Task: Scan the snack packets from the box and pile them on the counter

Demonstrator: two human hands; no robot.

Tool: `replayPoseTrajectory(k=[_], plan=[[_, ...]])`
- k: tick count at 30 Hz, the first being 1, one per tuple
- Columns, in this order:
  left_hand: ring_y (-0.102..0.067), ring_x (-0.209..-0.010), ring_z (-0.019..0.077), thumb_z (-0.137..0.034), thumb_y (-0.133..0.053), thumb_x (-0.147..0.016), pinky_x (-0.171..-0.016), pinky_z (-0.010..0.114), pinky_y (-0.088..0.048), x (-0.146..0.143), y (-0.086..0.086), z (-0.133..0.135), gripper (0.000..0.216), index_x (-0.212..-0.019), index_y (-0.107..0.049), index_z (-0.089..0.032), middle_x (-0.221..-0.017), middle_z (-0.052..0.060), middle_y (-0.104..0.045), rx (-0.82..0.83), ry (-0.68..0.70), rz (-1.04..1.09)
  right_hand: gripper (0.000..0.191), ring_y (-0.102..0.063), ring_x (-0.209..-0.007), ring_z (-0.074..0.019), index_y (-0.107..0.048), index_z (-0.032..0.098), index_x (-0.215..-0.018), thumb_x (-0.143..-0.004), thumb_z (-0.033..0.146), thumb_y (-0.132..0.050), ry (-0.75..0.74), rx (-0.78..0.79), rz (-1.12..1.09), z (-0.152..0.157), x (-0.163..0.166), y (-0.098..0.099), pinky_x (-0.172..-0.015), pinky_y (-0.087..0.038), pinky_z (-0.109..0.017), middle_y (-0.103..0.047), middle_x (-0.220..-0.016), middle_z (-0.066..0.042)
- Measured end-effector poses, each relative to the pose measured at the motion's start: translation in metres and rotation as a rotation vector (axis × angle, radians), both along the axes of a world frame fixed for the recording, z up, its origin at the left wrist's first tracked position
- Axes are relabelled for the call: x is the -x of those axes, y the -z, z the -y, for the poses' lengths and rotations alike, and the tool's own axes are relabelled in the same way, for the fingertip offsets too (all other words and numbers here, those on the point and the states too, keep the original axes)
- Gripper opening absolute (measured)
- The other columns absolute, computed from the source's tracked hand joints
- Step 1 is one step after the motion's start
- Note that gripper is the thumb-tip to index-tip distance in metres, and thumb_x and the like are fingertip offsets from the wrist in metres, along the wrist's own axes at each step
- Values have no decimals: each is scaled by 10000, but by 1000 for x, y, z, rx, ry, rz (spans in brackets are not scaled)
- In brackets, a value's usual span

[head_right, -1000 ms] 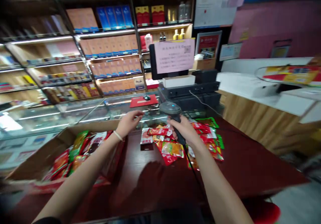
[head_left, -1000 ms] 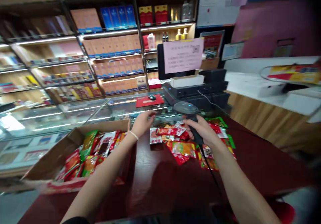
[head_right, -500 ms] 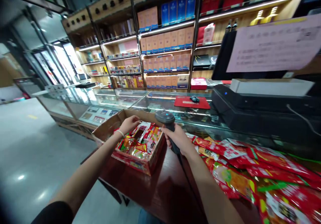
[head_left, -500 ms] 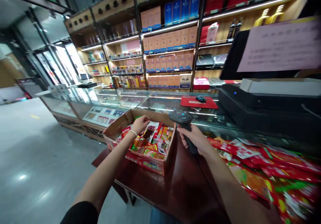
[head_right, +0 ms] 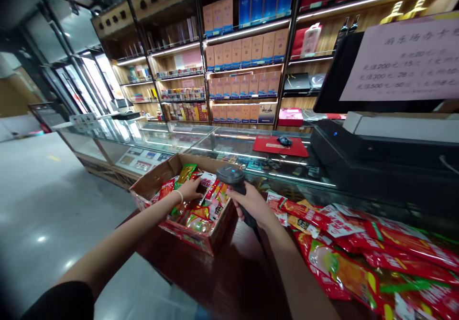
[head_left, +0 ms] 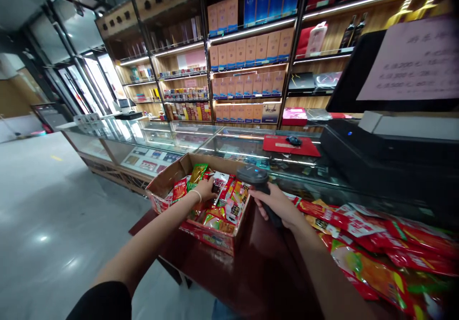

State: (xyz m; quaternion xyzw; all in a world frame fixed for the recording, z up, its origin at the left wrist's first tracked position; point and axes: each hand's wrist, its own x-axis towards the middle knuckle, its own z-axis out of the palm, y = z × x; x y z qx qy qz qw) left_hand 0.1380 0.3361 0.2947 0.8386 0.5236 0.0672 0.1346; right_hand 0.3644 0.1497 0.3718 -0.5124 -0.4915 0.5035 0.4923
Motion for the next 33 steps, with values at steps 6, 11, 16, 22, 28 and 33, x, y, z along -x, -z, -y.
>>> replayPoseTrajectory(k=[6,11,16,22,28,33], plan=[[-672,-934,316,-310,-823,-545,-834,366,-505,2,-3,-6,489,-987,-668,-171,-980,113,-728,162,-5,136,356,-444,-322,-88,-498,222,-882,-737,472,-705,9,8,-14,3,-7,-2,-309,-372,-202,-483,-521,99],[-661,-896,246,-371,-654,-756,-834,347,-501,9,-18,-11,270,-940,-697,-178,-929,63,-730,95,-26,598,343,-449,-333,-87,-476,227,-892,-763,460,-694,27,-10,-24,5,-14,-1,-316,-377,-201,-487,-531,102],[-614,-634,146,-440,-707,-711,-603,265,-499,6,-30,-4,419,-1010,-657,-151,-775,29,-683,339,-148,1166,347,-476,-332,-100,-431,253,-935,-795,462,-670,-12,-7,5,6,-16,4,-313,-383,-202,-515,-540,111],[-610,-594,100,-322,-740,-705,-592,224,-508,4,-39,0,336,-963,-601,-158,-746,6,-659,373,-205,1422,379,-482,-317,-108,-413,263,-1058,-820,440,-649,-74,2,107,6,-13,7,-302,-374,-193,-510,-520,125],[-675,-746,146,-298,-718,-748,-700,277,-549,9,-38,-6,306,-993,-596,-161,-841,49,-685,330,-242,1486,285,-483,-315,-109,-448,242,-941,-829,431,-629,-81,23,183,3,-14,14,-304,-390,-204,-504,-502,106],[-687,-799,156,-310,-732,-715,-747,300,-558,10,-37,-3,336,-988,-602,-162,-874,57,-681,306,-208,1505,276,-495,-321,-114,-456,243,-924,-816,419,-638,-46,-2,185,6,-14,14,-296,-382,-200,-512,-502,96]])
